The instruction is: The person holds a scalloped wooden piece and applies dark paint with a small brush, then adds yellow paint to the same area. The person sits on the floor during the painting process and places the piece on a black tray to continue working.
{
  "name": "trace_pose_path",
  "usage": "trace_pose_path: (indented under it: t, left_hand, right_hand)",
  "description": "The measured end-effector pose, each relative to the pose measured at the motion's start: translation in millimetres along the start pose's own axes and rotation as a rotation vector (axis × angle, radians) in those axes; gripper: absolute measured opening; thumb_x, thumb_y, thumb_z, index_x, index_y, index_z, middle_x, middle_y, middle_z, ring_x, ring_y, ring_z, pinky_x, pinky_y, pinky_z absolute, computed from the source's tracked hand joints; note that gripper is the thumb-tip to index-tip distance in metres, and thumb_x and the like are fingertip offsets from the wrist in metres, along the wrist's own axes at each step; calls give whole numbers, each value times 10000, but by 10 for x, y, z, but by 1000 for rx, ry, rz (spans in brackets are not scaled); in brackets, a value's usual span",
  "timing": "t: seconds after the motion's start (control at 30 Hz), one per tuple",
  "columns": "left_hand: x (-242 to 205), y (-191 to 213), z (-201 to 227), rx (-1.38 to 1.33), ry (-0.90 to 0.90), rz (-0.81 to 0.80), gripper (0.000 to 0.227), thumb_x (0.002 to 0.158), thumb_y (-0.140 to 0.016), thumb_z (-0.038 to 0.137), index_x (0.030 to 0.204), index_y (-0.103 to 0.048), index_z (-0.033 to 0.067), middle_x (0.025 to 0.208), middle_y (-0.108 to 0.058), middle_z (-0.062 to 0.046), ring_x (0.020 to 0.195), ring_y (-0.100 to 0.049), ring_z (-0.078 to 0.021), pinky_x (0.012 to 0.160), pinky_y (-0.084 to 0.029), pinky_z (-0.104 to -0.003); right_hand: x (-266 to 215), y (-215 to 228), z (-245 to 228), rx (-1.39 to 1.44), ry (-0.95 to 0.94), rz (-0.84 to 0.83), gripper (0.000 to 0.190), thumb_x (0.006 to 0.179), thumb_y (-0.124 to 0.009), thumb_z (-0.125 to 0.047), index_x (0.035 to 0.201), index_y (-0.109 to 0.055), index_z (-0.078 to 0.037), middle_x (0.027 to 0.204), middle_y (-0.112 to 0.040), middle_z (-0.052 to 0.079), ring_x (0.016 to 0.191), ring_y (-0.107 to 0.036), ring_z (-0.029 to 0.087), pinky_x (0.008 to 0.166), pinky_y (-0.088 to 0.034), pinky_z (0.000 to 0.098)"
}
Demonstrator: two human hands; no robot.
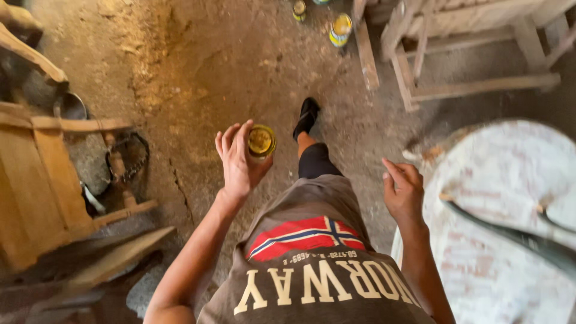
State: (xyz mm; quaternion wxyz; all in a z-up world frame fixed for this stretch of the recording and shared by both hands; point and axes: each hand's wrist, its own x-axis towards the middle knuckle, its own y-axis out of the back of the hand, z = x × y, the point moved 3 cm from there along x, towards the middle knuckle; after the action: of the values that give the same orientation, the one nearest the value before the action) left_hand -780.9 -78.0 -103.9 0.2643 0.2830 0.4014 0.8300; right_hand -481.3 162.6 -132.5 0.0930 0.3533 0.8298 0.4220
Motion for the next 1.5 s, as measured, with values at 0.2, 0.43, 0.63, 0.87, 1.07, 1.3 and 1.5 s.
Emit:
trace_pose_path:
  t: [0.2,0.43,0.63,0.87,1.07,1.3,1.5]
  left_hand:
    - [1294,-439,-668,9,121,-100,892,654,-896,221,1440,-508,56,1294,-574,-193,1284,-467,-422,1152,-342,-568]
    - [2843,-952,-1184,42,70,-210,951,577,-913,297,1405,-508,63,1227,-577,-196,1232,-463,-422,1121,-293,-618]
    - [3785,-2181,-2293,28,43,-411,881,648,-790,225,1451,-461,73,1314,-585,-159,1311,-454,-387,1149,-251,-634]
    - [4559,-4793,-4159,76,-133,-567,776,789,-725,235,1485,-442,41,1317,-598,-169,1339,-439,-379,1154,-204,-697]
    - [5034,-6746,-5044,140,-394,-645,695,877,-647,168,1520,-424,31,1309,-605,-192,1338,-445,-386,1152,-202,-730]
    - [5021,-7875,-5593,278,-663,-696,735,937,-704,220,1554,-374,-7,1394,-534,-282,1387,-392,-447,1143,-240,-677]
    - [5184,-7342,-5504,222,-517,-688,833,816,-844,341,1465,-428,27,1440,-481,-225,1383,-386,-418,1142,-265,-655]
  right_hand:
    - [1964,-1007,126,86,9,-95,375,921,-690,-33,1288,-723,-102,1031,-648,135,959,-637,327,859,-515,426]
    - [3655,-1783,-336,157,104,-273,381,896,-681,-37,1269,-730,-98,981,-649,142,908,-642,328,829,-522,421]
    - [4418,-2694,-350,180,-10,-306,365,900,-674,-43,1256,-721,-108,974,-660,128,920,-649,332,829,-528,427]
    - [4821,-4130,195,135,-508,-286,349,917,-687,-70,1261,-716,-120,980,-663,129,898,-657,326,789,-542,415]
    - [4623,-5218,543,125,-714,-244,369,916,-679,-63,1280,-694,-119,1022,-670,137,949,-669,338,822,-552,418]
    - [4394,-5848,598,190,-926,-307,364,925,-645,-63,1275,-698,-146,1086,-689,142,948,-685,332,816,-573,423]
    - [4269,-5804,313,203,-982,-272,382,914,-644,-65,1280,-701,-161,1094,-701,144,997,-686,350,844,-570,438]
